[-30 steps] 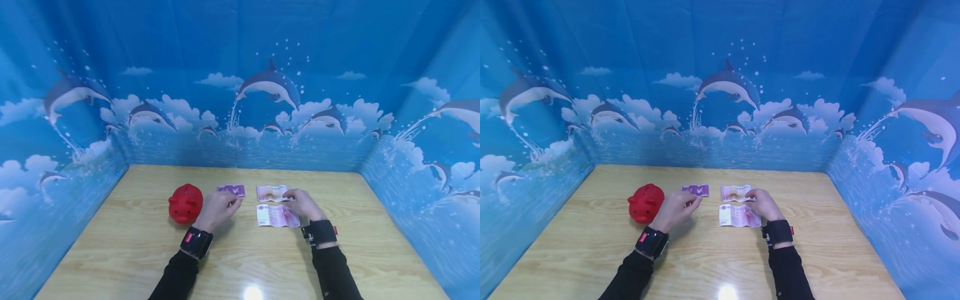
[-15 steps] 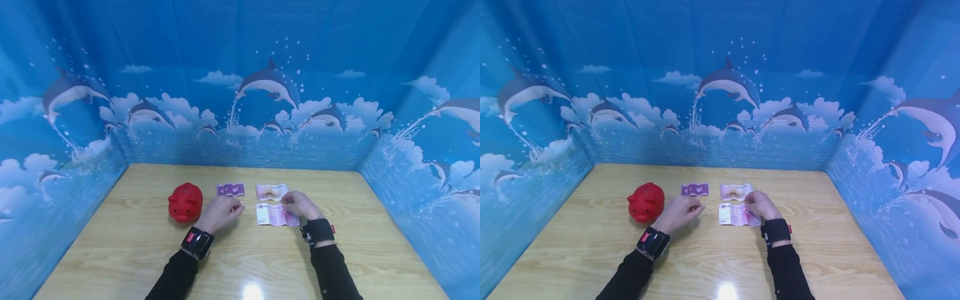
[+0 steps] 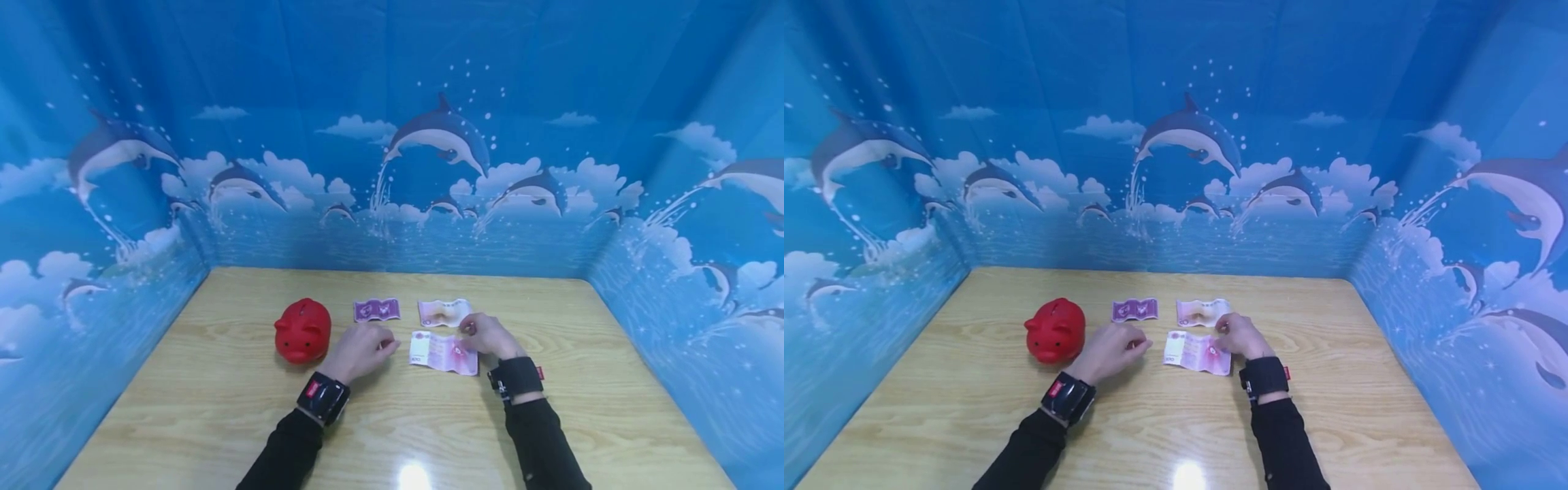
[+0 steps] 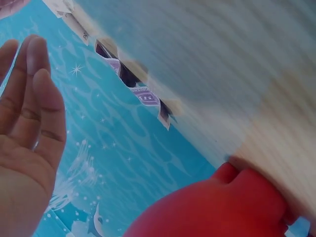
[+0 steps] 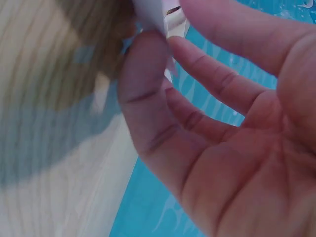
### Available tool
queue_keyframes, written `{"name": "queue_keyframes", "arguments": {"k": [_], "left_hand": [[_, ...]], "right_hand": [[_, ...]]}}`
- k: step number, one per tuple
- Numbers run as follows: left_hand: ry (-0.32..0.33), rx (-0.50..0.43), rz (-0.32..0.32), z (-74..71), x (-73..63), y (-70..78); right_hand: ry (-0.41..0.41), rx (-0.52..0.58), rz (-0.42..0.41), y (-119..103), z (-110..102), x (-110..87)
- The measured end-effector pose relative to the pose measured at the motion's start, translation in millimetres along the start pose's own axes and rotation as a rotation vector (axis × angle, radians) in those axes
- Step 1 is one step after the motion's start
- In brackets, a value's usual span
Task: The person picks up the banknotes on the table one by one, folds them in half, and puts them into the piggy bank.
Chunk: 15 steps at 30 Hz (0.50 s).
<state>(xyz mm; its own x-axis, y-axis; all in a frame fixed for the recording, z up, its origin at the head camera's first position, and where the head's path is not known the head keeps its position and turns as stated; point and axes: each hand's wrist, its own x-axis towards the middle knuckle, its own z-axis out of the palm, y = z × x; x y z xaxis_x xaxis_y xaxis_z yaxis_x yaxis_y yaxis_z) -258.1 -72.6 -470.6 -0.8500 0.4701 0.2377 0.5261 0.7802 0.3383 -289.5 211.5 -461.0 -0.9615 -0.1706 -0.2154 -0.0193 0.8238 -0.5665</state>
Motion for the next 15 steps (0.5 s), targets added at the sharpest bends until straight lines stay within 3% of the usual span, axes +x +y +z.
{"name": "queue_keyframes", "arguments": {"k": [7, 15], "left_hand": [[-0.039, 0.008, -0.049, 2.4, -0.9, 2.9], [-0.072, -0.002, -0.13, 2.5, -2.3, 4.4]], "right_hand": [[-0.031, -0.05, -0.02, -7, 5, -0.8], [0.017, -0.032, -0.046, -13, 12, 0.9]]}}
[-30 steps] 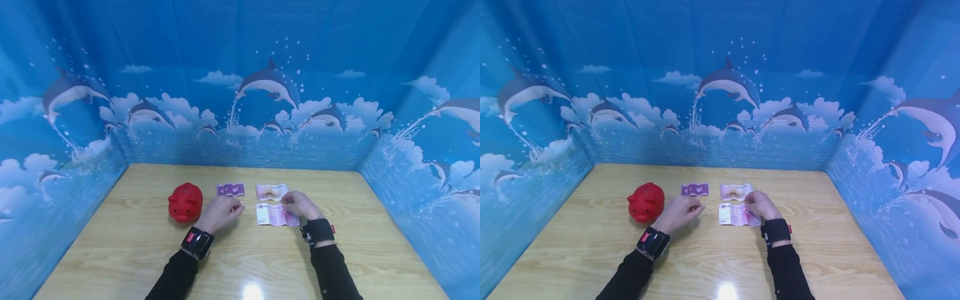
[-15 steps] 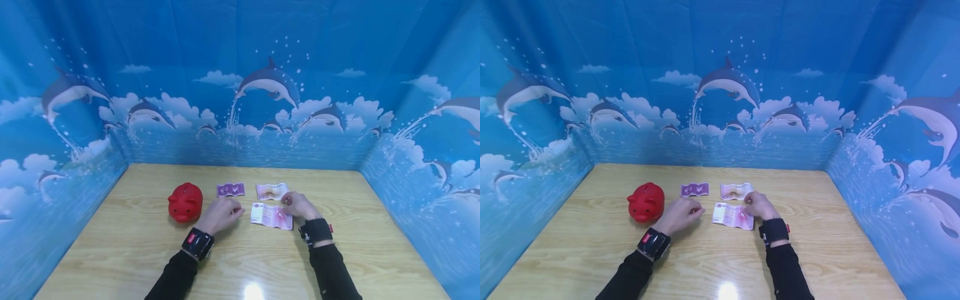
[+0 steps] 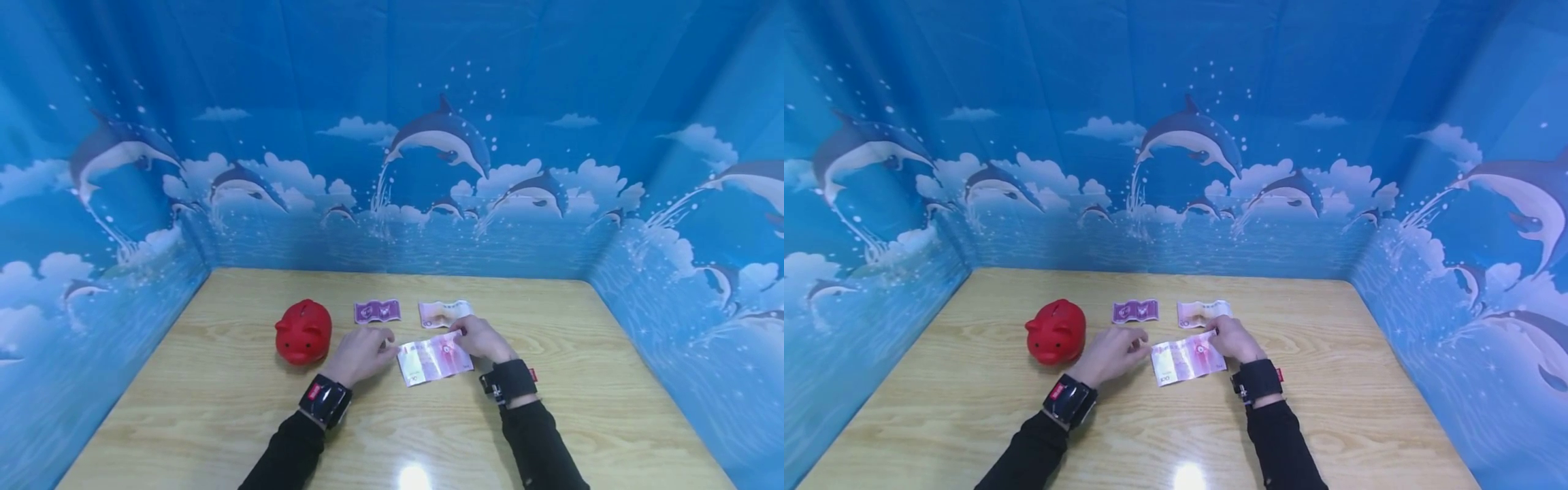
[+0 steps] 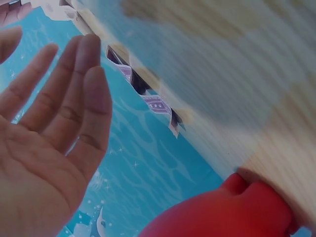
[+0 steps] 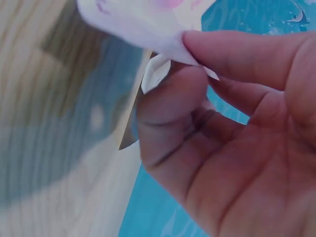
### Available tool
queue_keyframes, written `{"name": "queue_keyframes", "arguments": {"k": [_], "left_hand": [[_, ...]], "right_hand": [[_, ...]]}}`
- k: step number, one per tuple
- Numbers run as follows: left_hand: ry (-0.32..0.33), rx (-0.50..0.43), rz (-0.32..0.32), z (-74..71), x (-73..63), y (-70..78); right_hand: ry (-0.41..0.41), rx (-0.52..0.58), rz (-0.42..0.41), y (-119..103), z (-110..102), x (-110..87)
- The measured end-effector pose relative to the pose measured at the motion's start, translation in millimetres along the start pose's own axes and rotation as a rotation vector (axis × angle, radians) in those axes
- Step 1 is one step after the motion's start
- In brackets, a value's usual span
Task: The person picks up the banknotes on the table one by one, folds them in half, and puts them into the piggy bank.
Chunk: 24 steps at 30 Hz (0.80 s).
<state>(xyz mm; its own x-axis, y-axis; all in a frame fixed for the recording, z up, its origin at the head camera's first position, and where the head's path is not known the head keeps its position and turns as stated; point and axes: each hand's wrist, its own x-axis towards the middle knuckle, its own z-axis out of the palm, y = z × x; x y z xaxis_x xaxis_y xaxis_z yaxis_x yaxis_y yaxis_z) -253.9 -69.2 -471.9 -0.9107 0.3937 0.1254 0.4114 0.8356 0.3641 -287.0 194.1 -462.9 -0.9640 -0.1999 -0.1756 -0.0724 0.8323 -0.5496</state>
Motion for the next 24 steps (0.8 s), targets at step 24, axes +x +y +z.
{"name": "queue_keyframes", "arguments": {"k": [24], "left_hand": [[-0.017, -0.344, -0.2, -4.5, -0.2, 0.5]], "right_hand": [[0.174, 0.139, -0.221, -22, 6, 1.1]]}}
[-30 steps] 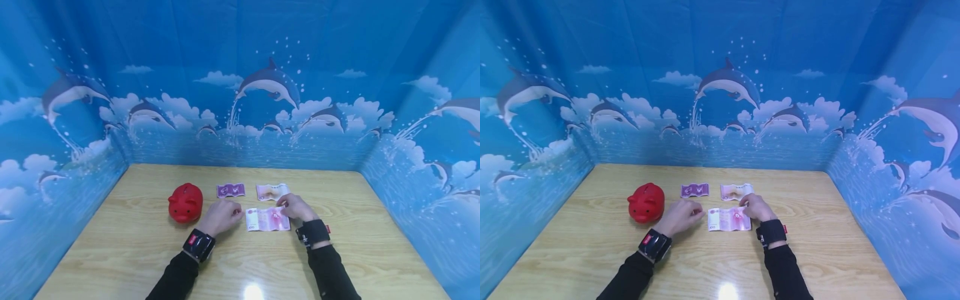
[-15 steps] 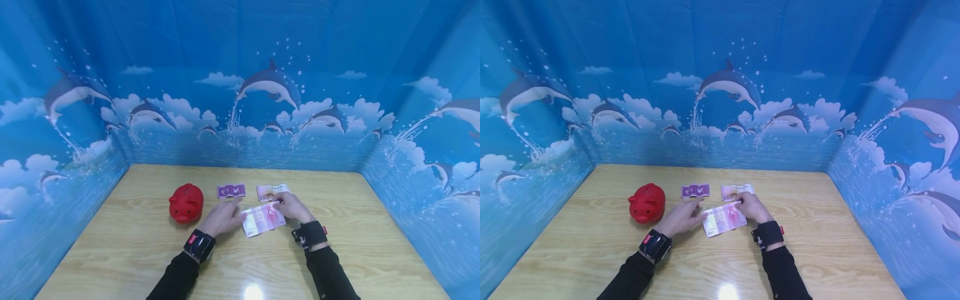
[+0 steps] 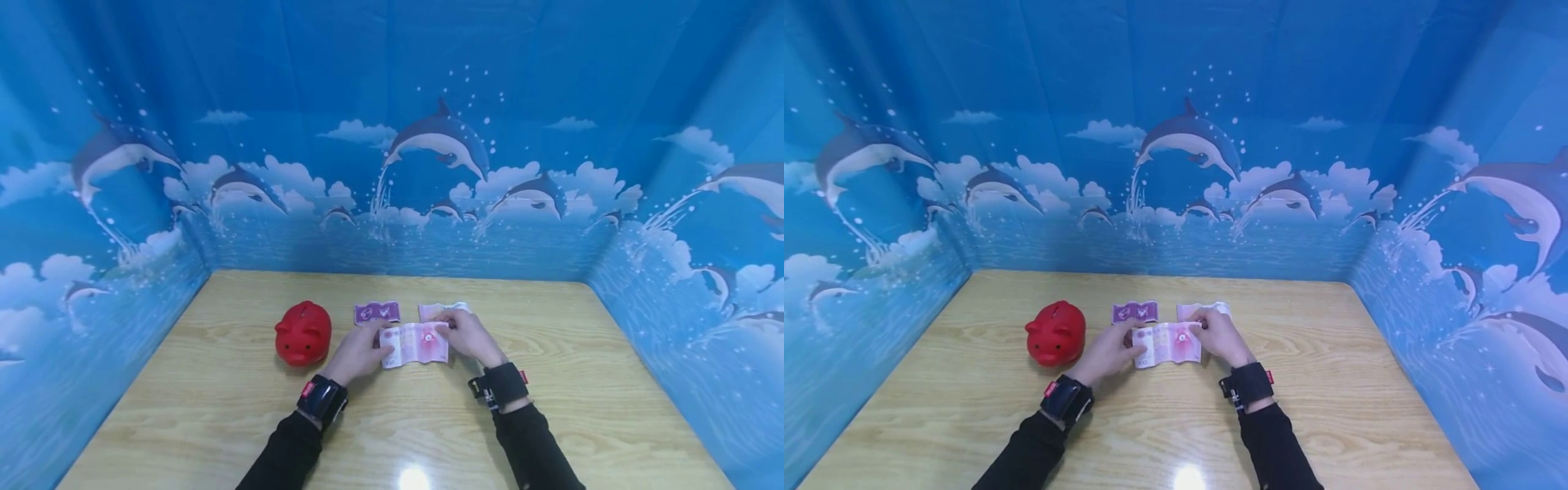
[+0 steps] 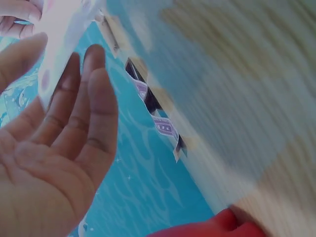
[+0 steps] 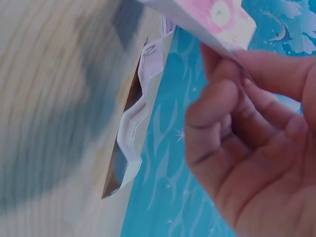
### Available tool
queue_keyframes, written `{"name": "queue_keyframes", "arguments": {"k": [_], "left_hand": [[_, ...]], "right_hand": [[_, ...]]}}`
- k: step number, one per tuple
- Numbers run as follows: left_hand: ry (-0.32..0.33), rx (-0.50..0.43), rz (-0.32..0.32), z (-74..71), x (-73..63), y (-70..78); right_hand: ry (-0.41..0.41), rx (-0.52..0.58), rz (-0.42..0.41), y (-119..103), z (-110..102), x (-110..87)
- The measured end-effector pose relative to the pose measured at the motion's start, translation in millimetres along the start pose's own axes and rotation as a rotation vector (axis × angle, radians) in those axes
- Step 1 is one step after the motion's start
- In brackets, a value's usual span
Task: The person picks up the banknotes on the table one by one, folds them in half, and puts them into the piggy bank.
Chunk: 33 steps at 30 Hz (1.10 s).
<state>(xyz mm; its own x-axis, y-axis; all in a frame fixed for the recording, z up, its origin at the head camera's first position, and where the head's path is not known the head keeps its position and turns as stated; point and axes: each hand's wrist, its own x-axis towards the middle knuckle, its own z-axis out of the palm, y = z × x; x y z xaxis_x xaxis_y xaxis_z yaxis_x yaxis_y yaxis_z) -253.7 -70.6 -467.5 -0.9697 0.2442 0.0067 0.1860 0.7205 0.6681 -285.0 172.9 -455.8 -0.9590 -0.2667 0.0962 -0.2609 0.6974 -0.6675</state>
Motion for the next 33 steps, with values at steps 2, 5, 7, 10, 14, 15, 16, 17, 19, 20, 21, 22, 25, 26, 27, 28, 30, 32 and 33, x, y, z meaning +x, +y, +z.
{"name": "queue_keyframes", "arguments": {"k": [2, 5, 7, 10, 14, 15, 16, 17, 19, 20, 21, 22, 25, 26, 27, 28, 30, 32, 33], "left_hand": [[0.018, -0.047, -0.025, -2.3, 0.5, 0.0], [0.057, -0.13, -0.033, -5.6, 1.1, 0.4], [0.093, -0.188, -0.023, -7.4, 1.8, 1.0], [0.149, -0.258, -0.015, -9.7, 1.8, 2.3], [0.229, -0.293, -0.024, -10.3, 1.9, 3.0], [0.247, -0.301, -0.029, -10.4, 2.1, 3.1], [0.265, -0.305, -0.03, -10.4, 2.4, 3.0], [0.281, -0.307, -0.028, -10.6, 2.5, 3.1], [0.311, -0.308, -0.024, -10.8, 3.0, 3.4], [0.324, -0.308, -0.022, -10.9, 3.0, 3.8], [0.334, -0.307, -0.019, -10.9, 3.0, 4.1], [0.342, -0.305, -0.018, -10.8, 2.8, 4.4], [0.341, -0.312, -0.018, -10.3, 2.2, 5.3], [0.336, -0.316, -0.015, -10.1, 1.8, 5.5], [0.327, -0.324, -0.011, -9.9, 1.6, 5.6], [0.319, -0.335, -0.005, -9.7, 1.4, 5.6], [0.304, -0.355, 0.006, -9.2, 0.8, 5.9], [0.291, -0.379, 0.01, -8.5, -0.1, 6.4], [0.285, -0.391, 0.01, -8.2, -0.3, 6.7]], "right_hand": [[0.037, 0.014, 0.012, -3, 1, 0.6], [0.1, 0.047, 0.026, -7, 3, 1.0], [0.137, 0.076, 0.035, -10, 3, 1.0], [0.174, 0.132, 0.033, -13, 3, 0.7], [0.178, 0.2, 0.032, -15, 4, 0.5], [0.175, 0.213, 0.034, -16, 4, 0.5], [0.171, 0.22, 0.037, -16, 5, 0.7], [0.17, 0.227, 0.036, -16, 5, 0.9], [0.171, 0.236, 0.038, -16, 6, 1.4], [0.173, 0.242, 0.044, -16, 7, 1.4], [0.176, 0.245, 0.048, -17, 8, 1.5], [0.181, 0.245, 0.045, -18, 8, 1.7], [0.192, 0.268, 0.044, -23, 12, 1.6], [0.198, 0.273, 0.042, -25, 14, 1.4], [0.205, 0.276, 0.037, -26, 15, 1.5], [0.212, 0.288, 0.035, -28, 17, 1.4], [0.226, 0.306, 0.038, -30, 20, 1.1], [0.242, 0.323, 0.04, -33, 23, 0.5], [0.252, 0.334, 0.041, -34, 25, 0.3]]}}
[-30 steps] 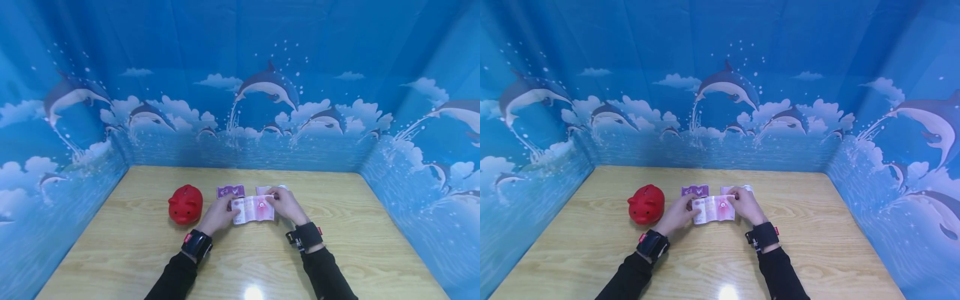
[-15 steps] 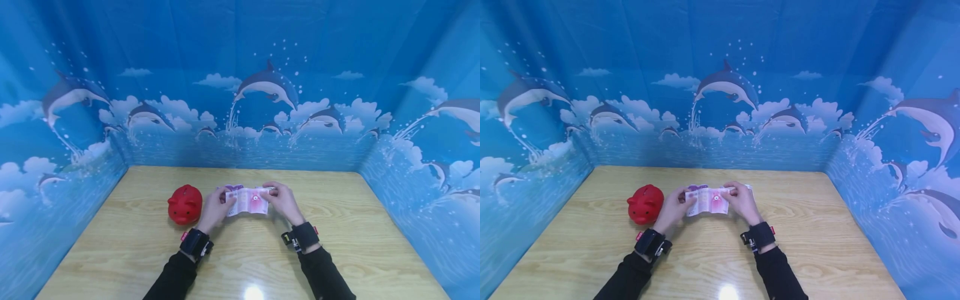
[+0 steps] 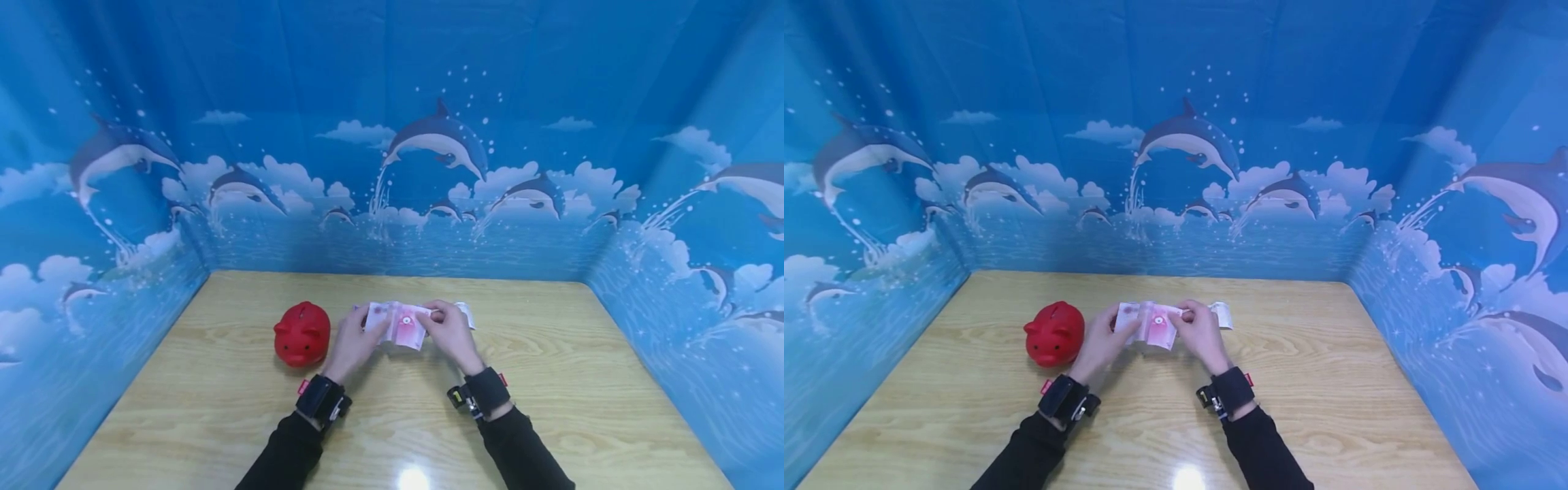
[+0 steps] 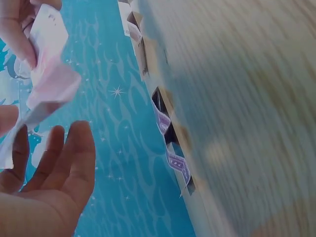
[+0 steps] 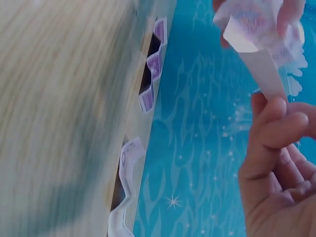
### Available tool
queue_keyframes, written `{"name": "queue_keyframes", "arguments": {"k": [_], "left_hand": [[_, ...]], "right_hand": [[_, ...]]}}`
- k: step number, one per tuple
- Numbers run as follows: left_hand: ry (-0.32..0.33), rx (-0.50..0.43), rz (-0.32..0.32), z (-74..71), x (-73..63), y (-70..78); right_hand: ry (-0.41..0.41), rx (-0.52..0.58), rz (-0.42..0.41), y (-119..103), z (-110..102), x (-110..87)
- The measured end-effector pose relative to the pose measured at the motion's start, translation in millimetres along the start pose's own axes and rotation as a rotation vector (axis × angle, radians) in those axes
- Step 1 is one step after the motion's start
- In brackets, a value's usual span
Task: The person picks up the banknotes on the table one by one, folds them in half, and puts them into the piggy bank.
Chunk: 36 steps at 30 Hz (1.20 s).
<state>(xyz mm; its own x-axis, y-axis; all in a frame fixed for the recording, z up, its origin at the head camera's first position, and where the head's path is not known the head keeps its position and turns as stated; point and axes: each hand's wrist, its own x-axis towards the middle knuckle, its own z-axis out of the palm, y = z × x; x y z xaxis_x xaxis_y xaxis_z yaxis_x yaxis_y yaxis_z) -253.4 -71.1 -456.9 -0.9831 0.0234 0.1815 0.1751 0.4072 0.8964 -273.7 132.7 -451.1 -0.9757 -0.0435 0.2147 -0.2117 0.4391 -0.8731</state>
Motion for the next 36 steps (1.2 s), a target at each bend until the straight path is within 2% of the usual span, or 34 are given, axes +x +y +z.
{"name": "queue_keyframes", "arguments": {"k": [3, 7, 15, 22, 26, 31, 36], "left_hand": [[-0.011, -0.027, 0.013, 1.4, -0.6, 0.5], [-0.03, -0.03, 0.079, 3.6, -0.3, -0.2], [-0.116, -0.033, 0.144, 6.9, -1.5, -1.1], [-0.205, 0.083, 0.272, 11.5, -3.9, -1.2], [-0.247, 0.166, 0.286, 14.4, -5.4, 0.0], [-0.294, 0.254, 0.284, 17.7, -7.8, 0.7], [-0.32, 0.313, 0.326, 19.7, -10.3, 1.5]], "right_hand": [[0.022, 0.033, 0.002, -3, 3, -1.9], [0.031, 0.095, 0.015, -5, 5, -2.5], [0.017, 0.266, 0.088, -11, 8, -0.8], [-0.022, 0.389, 0.094, -13, 13, 1.2], [-0.011, 0.448, 0.092, -15, 17, 1.2], [0.0, 0.46, 0.077, -16, 21, 0.7], [-0.008, 0.487, 0.071, -18, 21, -0.9]]}}
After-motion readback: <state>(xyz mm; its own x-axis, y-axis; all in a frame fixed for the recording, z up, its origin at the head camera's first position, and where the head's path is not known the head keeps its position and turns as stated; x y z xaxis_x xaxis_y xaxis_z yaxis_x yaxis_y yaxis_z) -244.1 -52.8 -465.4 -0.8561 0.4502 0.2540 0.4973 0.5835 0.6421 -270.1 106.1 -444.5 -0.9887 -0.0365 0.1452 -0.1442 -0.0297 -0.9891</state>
